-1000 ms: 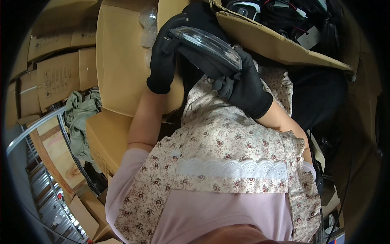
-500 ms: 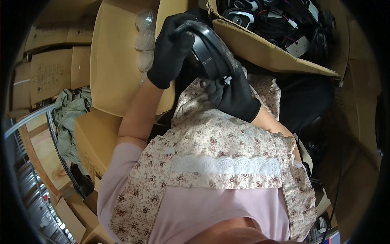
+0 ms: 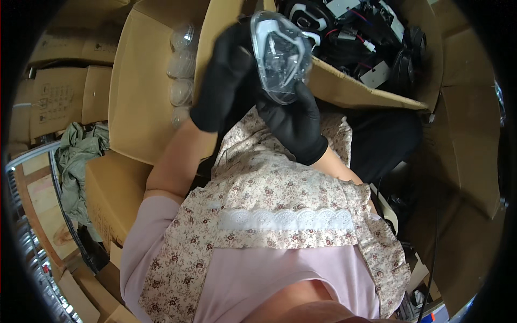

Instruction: The person sorts plastic lighting housings, plastic lens covers, and wiring harnesses by hand into different cardboard boxes.

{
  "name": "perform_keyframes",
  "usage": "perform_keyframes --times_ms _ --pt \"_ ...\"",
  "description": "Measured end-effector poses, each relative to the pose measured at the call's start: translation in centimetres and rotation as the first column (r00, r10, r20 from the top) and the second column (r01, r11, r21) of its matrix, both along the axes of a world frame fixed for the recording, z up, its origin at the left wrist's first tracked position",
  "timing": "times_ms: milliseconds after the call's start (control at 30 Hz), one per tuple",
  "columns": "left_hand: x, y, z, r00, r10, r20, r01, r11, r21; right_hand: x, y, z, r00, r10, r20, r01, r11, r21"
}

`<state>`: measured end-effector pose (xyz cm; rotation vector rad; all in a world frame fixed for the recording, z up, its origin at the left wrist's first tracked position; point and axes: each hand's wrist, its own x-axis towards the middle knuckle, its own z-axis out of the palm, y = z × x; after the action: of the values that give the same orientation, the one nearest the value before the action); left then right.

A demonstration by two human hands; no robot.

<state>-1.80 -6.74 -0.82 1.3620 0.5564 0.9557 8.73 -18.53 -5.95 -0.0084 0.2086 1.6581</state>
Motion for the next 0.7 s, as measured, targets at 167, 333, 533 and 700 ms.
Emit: perform_keyframes --times_ms 167,333,533,700 --pt "0.7 -1.9 -2.1 0.996 -0.014 -0.082 0.016 1.000 0.019 -0.7 -0.3 -1.0 0.787 -0.191 0.586 0.144 0.981 0.127" --pt "-2.6 0.6 2.1 0.624 -0.336 -0.706 0.445 0.895 -0.033 2.7 -4.2 2.3 -0.058 0.109 0.992 -0.598 0.792 -0.122" --pt "-6.3 0.1 -0.2 0.456 -0.375 -0.807 0.637 0.770 0.002 3.2 0.4 0.5 -0.650 -0.460 0.605 -0.148 0.857 0.493" --pt "-7.8 -1.9 -3.6 0.679 -0.141 -0.720 0.377 0.909 0.177 1.7 1.4 -3.4 -0.653 -0.561 0.509 -0.201 0.777 0.597"
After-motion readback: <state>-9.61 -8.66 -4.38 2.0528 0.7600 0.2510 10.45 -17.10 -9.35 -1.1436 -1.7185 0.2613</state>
